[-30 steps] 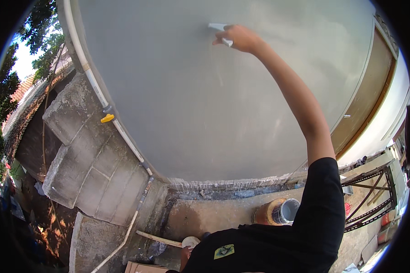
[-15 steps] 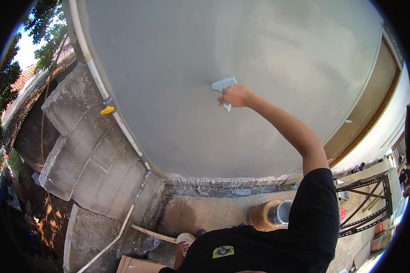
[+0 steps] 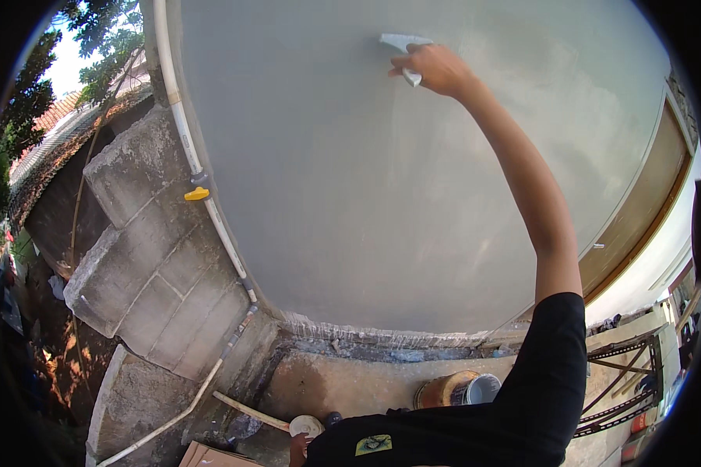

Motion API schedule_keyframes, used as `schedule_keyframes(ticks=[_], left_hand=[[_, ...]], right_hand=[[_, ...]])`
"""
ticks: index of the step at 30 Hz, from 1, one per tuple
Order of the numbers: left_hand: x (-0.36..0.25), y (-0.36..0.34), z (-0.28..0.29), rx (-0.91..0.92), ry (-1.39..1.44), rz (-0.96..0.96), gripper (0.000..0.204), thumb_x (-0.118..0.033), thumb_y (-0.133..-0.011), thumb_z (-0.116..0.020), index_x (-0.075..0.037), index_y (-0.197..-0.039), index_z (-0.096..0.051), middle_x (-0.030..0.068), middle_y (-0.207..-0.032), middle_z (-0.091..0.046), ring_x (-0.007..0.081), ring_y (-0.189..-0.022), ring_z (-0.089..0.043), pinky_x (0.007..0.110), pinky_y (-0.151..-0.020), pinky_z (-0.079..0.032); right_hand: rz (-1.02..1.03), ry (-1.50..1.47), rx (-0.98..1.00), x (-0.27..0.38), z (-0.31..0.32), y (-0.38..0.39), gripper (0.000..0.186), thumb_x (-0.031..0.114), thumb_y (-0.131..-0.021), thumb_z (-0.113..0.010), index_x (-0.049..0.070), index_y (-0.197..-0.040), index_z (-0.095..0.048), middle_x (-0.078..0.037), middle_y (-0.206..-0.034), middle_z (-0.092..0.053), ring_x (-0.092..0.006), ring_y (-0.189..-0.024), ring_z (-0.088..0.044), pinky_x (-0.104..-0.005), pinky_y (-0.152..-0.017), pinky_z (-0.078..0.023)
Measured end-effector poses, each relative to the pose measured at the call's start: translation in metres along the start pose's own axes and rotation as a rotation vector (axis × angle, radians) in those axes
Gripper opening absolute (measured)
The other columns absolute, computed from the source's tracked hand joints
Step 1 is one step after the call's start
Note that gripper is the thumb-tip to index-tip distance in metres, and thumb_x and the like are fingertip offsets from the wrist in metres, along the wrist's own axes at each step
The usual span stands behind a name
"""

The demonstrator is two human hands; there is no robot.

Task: Applying a layer of plaster or putty to an exterior wall using a spatula.

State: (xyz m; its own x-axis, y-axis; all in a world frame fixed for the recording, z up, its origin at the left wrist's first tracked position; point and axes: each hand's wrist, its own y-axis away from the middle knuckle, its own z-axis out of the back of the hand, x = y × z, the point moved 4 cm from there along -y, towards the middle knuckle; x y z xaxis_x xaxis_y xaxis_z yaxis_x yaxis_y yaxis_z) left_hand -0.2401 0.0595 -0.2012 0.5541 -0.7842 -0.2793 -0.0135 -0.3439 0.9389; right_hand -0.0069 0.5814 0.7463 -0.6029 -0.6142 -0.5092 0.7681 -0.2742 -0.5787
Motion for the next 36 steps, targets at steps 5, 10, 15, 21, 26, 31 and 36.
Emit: schedule_keyframes(ticks=[5,10,15,21,26,31,36], left_hand=[[-0.017,0.004,-0.008,0.012,-0.153,-0.04,0.04,-0.031,-0.083,-0.051,-0.009,-0.117,-0.05,0.0155,-0.101,-0.062,0.0298,-0.088,-0.059,0.041,-0.075,-0.047],[-0.009,0.03,-0.024,0.023,-0.288,-0.083,0.04,-0.031,-0.083,-0.052,-0.009,-0.117,-0.05,0.0154,-0.102,-0.061,0.03,-0.088,-0.059,0.042,-0.075,-0.047],[-0.015,0.041,-0.037,0.028,-0.391,-0.176,0.04,-0.031,-0.083,-0.052,-0.009,-0.117,-0.05,0.0152,-0.102,-0.061,0.0302,-0.088,-0.059,0.042,-0.076,-0.047],[-0.037,0.04,-0.038,-0.006,-0.483,-0.329,0.04,-0.031,-0.083,-0.053,-0.009,-0.116,-0.051,0.015,-0.103,-0.061,0.0305,-0.089,-0.06,0.043,-0.076,-0.047],[-0.075,0.036,-0.058,0.008,-0.65,-0.445,0.041,-0.031,-0.082,-0.053,-0.009,-0.116,-0.051,0.0148,-0.103,-0.061,0.0308,-0.089,-0.06,0.043,-0.077,-0.047],[-0.112,0.033,-0.06,-0.014,-0.771,-0.56,0.041,-0.031,-0.082,-0.054,-0.009,-0.116,-0.051,0.0147,-0.104,-0.061,0.031,-0.089,-0.06,0.043,-0.077,-0.047],[-0.092,0.038,-0.051,-0.014,-0.892,-0.606,0.041,-0.032,-0.082,-0.054,-0.008,-0.116,-0.051,0.0145,-0.105,-0.061,0.0312,-0.09,-0.06,0.044,-0.078,-0.047]], right_hand=[[-0.061,0.061,-0.038,-0.042,0.008,-0.019,0.015,0.014,-0.078,-0.059,0.014,-0.092,-0.063,-0.011,-0.077,-0.055,-0.0309,-0.075,-0.058,-0.0415,-0.063,-0.045],[0.091,-0.053,0.128,0.0,-0.045,0.031,0.009,0.018,-0.078,-0.06,0.011,-0.083,-0.062,-0.011,-0.075,-0.056,-0.0308,-0.071,-0.058,-0.0408,-0.062,-0.047],[0.191,-0.136,0.397,0.044,-0.098,0.071,0.025,0.028,-0.084,-0.057,0.006,-0.072,-0.057,-0.014,-0.068,-0.055,-0.0323,-0.066,-0.057,-0.0429,-0.057,-0.045],[-0.039,-0.126,0.327,0.008,-0.026,-0.012,0.028,0.036,-0.088,-0.053,0.01,-0.08,-0.061,-0.011,-0.067,-0.056,-0.0302,-0.065,-0.054,-0.0425,-0.053,-0.04],[-0.046,-0.016,-0.022,-0.073,0.048,-0.056,0.016,0.015,-0.083,-0.055,0.011,-0.096,-0.064,-0.016,-0.078,-0.057,-0.033,-0.078,-0.058,-0.0426,-0.065,-0.045],[0.032,0.067,-0.018,-0.04,0.001,-0.036,0.016,0.012,-0.077,-0.061,0.014,-0.093,-0.063,-0.012,-0.08,-0.057,-0.0311,-0.076,-0.059,-0.0412,-0.066,-0.047],[0.165,-0.024,0.208,0.014,-0.061,0.021,0.01,0.018,-0.079,-0.061,0.009,-0.083,-0.062,-0.013,-0.073,-0.057,-0.0311,-0.071,-0.059,-0.0422,-0.061,-0.048]])
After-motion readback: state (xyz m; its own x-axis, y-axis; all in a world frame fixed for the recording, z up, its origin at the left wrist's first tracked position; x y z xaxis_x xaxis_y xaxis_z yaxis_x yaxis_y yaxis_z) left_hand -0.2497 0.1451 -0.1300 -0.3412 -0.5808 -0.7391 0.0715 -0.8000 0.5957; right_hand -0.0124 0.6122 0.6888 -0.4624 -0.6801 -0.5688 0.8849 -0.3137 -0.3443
